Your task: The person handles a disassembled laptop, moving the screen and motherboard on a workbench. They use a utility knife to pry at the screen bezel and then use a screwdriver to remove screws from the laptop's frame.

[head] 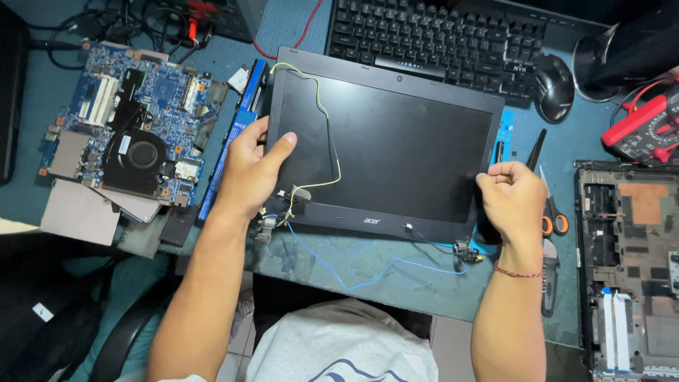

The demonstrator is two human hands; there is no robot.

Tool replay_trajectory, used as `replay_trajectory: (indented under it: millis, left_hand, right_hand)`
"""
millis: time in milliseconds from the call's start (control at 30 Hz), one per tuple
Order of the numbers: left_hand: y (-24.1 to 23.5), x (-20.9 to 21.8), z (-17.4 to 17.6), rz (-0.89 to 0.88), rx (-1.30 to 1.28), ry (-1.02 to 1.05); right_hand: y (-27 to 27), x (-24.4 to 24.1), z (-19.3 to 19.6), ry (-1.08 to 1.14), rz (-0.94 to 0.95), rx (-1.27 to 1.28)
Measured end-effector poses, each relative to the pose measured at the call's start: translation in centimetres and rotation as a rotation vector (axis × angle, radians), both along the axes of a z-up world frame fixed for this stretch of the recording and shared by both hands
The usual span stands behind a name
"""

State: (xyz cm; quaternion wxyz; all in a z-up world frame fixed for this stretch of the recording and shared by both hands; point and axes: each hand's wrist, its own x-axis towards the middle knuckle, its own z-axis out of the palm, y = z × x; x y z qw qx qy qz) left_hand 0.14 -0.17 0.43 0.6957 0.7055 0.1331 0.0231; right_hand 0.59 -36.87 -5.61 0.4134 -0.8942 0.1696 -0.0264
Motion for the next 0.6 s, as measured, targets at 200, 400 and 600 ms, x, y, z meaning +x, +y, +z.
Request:
replay_trajectory:
  millis: [200, 400, 600]
  left_hand:
    - [1.4, 1.3, -2.5, -0.064, -0.161, -0.016]
    - [1.6, 2.6, -4.5, -0.177, -0.249, -0.022]
    - [0.4, 5.5, -0.5, -0.123, -0.458, 0.002]
  right_hand:
    - [-3.6, 1.3, -5.0, -0.222, 0.053, 0.224]
    - [-3.6, 2.2, -6.5, -0.328, 0.006, 0.497]
    - [-4.7, 2.6, -8.5, -0.320, -0.021, 0.511]
